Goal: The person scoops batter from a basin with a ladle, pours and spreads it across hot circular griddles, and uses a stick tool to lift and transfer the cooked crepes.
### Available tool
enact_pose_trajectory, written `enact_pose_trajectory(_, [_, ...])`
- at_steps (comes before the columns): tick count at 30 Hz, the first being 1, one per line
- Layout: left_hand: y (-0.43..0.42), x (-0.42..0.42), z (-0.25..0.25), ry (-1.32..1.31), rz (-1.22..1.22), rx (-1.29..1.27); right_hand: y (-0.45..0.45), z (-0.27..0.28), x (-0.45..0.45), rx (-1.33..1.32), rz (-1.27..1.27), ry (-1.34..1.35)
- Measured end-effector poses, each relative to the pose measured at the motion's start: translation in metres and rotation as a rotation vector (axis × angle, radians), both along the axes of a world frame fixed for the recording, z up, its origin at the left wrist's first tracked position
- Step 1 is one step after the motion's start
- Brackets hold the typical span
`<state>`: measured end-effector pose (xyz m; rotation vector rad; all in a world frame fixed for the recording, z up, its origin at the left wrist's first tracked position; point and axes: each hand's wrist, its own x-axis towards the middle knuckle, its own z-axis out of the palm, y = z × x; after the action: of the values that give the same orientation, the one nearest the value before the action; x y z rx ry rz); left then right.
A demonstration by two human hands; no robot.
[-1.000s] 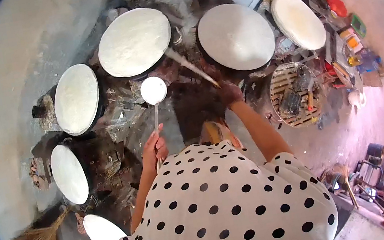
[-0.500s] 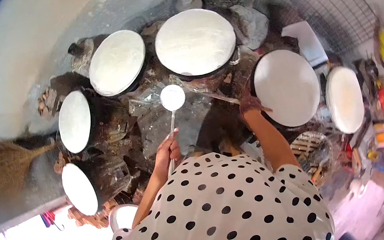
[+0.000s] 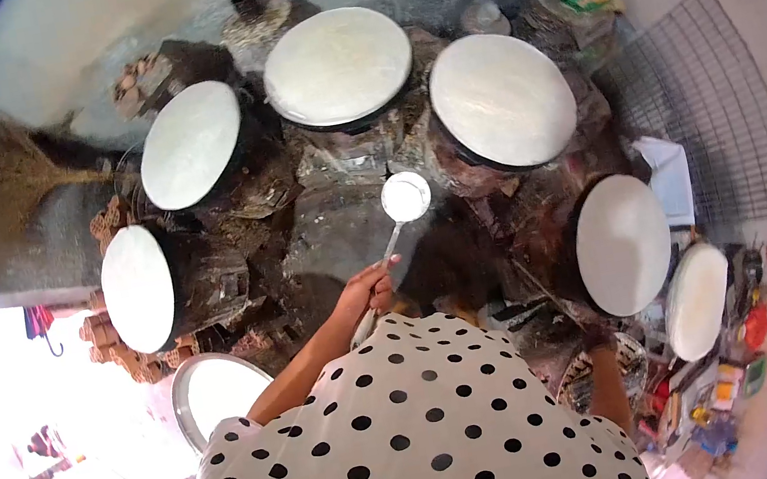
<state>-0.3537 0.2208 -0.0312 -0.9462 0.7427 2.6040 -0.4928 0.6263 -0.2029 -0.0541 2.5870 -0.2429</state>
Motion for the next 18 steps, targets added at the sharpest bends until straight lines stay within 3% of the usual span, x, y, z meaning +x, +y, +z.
enact_pose_trajectory(5, [-0.061, 0.043, -0.026, 0.089, 0.149, 0.301, -0.012, -0.029, -0.011, -0.073, -0.082, -0.166])
enact_pose_trajectory(6, [-0.073, 0.053, -0.031, 0.16, 0.288, 0.695, -0.032, -0.028, -0.017, -0.132, -0.066, -0.169])
enact_pose_trajectory(8, [-0.091, 0.079, -0.021, 0.35, 0.288, 0.394, -0.102, -0.005, -0.036, -0.3, 0.118, -0.005])
enact_pose_trajectory(9, [-0.096, 0.084, 0.01, 0.261, 0.283, 0.076, -0.15, 0.022, -0.046, -0.378, 0.253, 0.132])
enact_pose_trajectory(11, [-0.104, 0.092, 0.038, 0.121, 0.226, -0.462, -0.217, -0.006, -0.082, -0.319, 0.555, 0.432])
enact_pose_trajectory(13, [-0.109, 0.086, 0.032, 0.054, 0.279, -0.469, -0.323, 0.082, -0.087, -0.556, 0.324, 0.365])
enact_pose_trajectory(16, [-0.117, 0.069, 0.022, -0.029, 0.397, -0.438, -0.446, 0.082, -0.126, -0.641, 0.624, 0.485])
enact_pose_trajectory(17, [-0.121, 0.063, 0.022, -0.062, 0.468, -0.311, -0.485, 0.089, -0.136, -0.584, 0.724, 0.642])
enact_pose_trajectory(18, [-0.124, 0.059, 0.021, -0.093, 0.537, -0.184, -0.52, 0.095, -0.141, -0.598, 0.744, 0.628])
